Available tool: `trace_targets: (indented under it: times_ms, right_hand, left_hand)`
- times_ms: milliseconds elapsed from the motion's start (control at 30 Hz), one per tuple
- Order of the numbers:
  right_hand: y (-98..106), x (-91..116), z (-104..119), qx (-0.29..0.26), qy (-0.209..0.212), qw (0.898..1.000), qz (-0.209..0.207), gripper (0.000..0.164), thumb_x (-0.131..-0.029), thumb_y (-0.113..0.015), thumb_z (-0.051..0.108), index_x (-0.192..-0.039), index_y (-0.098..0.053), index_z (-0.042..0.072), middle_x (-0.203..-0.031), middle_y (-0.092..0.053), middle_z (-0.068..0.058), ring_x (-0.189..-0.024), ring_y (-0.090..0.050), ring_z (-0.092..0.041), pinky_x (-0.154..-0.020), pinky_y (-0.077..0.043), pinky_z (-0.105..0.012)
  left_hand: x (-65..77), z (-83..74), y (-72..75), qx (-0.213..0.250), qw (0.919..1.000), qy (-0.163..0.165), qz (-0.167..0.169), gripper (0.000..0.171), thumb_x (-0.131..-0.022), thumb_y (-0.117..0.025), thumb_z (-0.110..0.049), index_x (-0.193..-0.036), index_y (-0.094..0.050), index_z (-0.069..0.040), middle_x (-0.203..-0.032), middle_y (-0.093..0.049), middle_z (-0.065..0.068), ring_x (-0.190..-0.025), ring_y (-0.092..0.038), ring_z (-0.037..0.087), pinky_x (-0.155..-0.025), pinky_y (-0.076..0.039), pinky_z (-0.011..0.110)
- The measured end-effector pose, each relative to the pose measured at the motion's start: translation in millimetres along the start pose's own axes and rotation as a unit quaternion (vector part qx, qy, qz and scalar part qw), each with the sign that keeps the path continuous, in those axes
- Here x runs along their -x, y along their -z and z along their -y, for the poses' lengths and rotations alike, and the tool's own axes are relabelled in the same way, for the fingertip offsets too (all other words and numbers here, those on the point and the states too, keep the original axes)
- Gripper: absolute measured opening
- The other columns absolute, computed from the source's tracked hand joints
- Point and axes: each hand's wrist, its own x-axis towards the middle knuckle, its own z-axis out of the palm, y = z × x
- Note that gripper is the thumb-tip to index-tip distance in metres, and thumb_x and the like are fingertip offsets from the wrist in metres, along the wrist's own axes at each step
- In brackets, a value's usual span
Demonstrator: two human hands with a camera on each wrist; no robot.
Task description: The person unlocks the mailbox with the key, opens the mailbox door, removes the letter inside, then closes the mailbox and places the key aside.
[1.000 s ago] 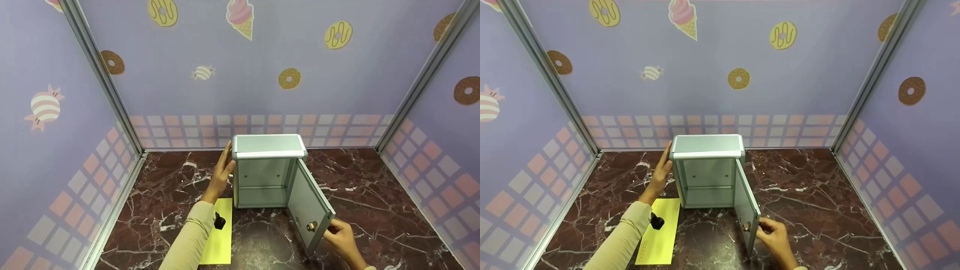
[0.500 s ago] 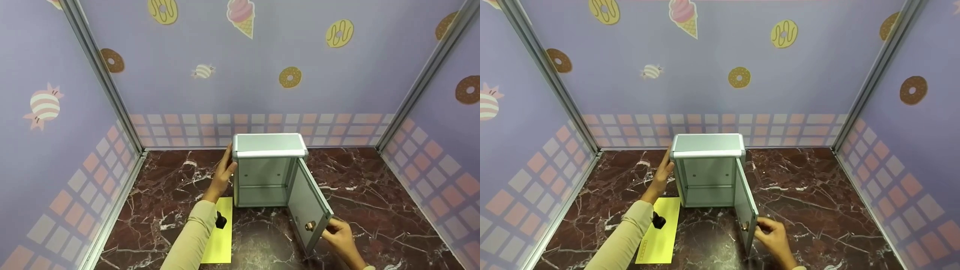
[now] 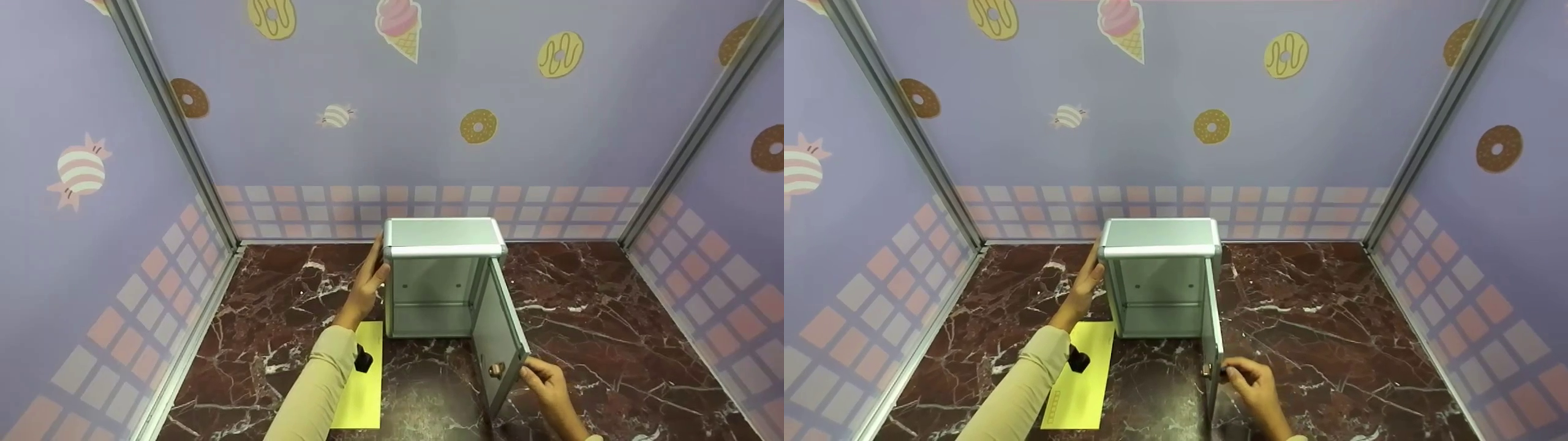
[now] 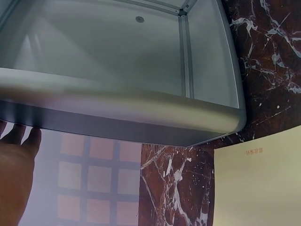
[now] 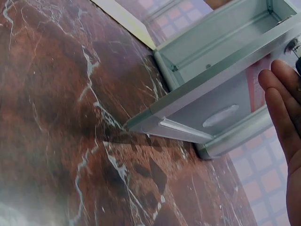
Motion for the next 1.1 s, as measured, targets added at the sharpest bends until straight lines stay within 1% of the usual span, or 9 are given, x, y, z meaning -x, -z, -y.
trace_targets:
  times_ms: [100,200,467,533,667,767,867,967,1100]
  right_hand:
    - [-2.0,-0.7,-2.4,0.018,0.001,1.000,-0.007,0.040,-0.089,-0.041,-0.023,-0.091,-0.072,0.002,-0.083,-0.070,-0.001,-0.074,-0.063,-0.008,-0.066,-0.051,-0.020]
    - [-4.4,-0.8,-4.5,0.021,0.004,1.000,-0.012,0.040,-0.090,-0.041,-0.024,-0.090,-0.072,0.002,-0.081,-0.069,-0.001,-0.073,-0.062,-0.009,-0.064,-0.050,-0.021]
    - [-12.3,-5.6,-4.4,-0.059,-0.010,0.998,0.027,0.034,-0.093,-0.038,-0.021,-0.090,-0.068,-0.006,-0.084,-0.070,-0.010,-0.077,-0.064,-0.013,-0.067,-0.052,-0.025]
    - [-13.6,-7.3,-5.0,-0.066,-0.017,0.997,0.034,0.032,-0.094,-0.038,-0.019,-0.089,-0.067,-0.007,-0.084,-0.070,-0.010,-0.077,-0.065,-0.013,-0.067,-0.052,-0.025]
    - [-18.1,-9.0,-6.5,-0.079,-0.025,0.996,0.046,0.031,-0.095,-0.038,-0.018,-0.089,-0.067,-0.008,-0.085,-0.070,-0.013,-0.078,-0.065,-0.014,-0.067,-0.053,-0.026]
    - [-22.0,-9.0,-8.2,-0.100,-0.026,0.993,0.061,0.034,-0.096,-0.034,-0.019,-0.092,-0.066,-0.009,-0.086,-0.069,-0.014,-0.077,-0.065,-0.015,-0.069,-0.054,-0.028]
    - [-25.6,-9.1,-10.5,-0.126,-0.024,0.989,0.079,0.035,-0.096,-0.031,-0.020,-0.095,-0.065,-0.012,-0.090,-0.069,-0.017,-0.077,-0.064,-0.016,-0.068,-0.054,-0.029]
    - [-30.2,-10.0,-11.9,-0.141,-0.031,0.985,0.090,0.035,-0.097,-0.030,-0.020,-0.099,-0.064,-0.014,-0.092,-0.068,-0.023,-0.076,-0.064,-0.018,-0.068,-0.055,-0.030]
    - [-37.8,-12.4,-12.5,-0.132,-0.042,0.986,0.094,0.033,-0.097,-0.032,-0.019,-0.102,-0.065,-0.014,-0.094,-0.069,-0.024,-0.073,-0.064,-0.018,-0.066,-0.056,-0.032]
  left_hand:
    - [0.1,1.1,-0.4,0.000,1.0000,0.001,0.001,0.059,-0.101,-0.039,0.004,-0.152,-0.010,0.011,-0.157,-0.014,0.027,-0.144,-0.018,0.038,-0.116,-0.017,0.039]
    - [0.0,1.5,-0.8,0.000,1.0000,0.002,0.005,0.059,-0.101,-0.038,0.004,-0.152,-0.009,0.011,-0.157,-0.014,0.027,-0.144,-0.018,0.037,-0.116,-0.017,0.039]
    - [-1.6,0.3,-0.3,-0.001,1.0000,-0.004,0.003,0.060,-0.100,-0.039,0.004,-0.152,-0.009,0.011,-0.157,-0.016,0.028,-0.143,-0.020,0.039,-0.116,-0.018,0.037]
    - [-2.0,0.6,0.1,-0.004,1.0000,-0.007,0.000,0.060,-0.100,-0.039,0.005,-0.151,-0.010,0.012,-0.156,-0.017,0.028,-0.142,-0.021,0.039,-0.116,-0.019,0.037]
    - [-0.6,23.7,1.5,-0.015,0.9998,-0.014,-0.010,0.061,-0.102,-0.041,-0.003,-0.156,-0.012,0.002,-0.159,-0.019,0.018,-0.144,-0.022,0.030,-0.116,-0.018,0.037]
    - [0.4,31.3,1.6,-0.011,0.9998,-0.014,-0.011,0.061,-0.103,-0.041,-0.004,-0.157,-0.013,-0.001,-0.159,-0.020,0.016,-0.144,-0.022,0.028,-0.116,-0.019,0.039]
    - [0.0,15.1,0.9,-0.006,0.9999,-0.009,-0.004,0.060,-0.101,-0.039,0.004,-0.154,-0.011,0.006,-0.157,-0.019,0.024,-0.143,-0.023,0.034,-0.115,-0.021,0.039]
    - [0.2,2.4,0.7,-0.009,0.9999,-0.007,0.002,0.059,-0.101,-0.039,0.005,-0.152,-0.010,0.010,-0.156,-0.018,0.028,-0.143,-0.021,0.037,-0.115,-0.021,0.037]
    - [0.8,-0.4,1.1,-0.015,0.9999,-0.004,0.000,0.059,-0.101,-0.038,0.006,-0.153,-0.010,0.010,-0.156,-0.017,0.028,-0.143,-0.021,0.037,-0.115,-0.021,0.036]
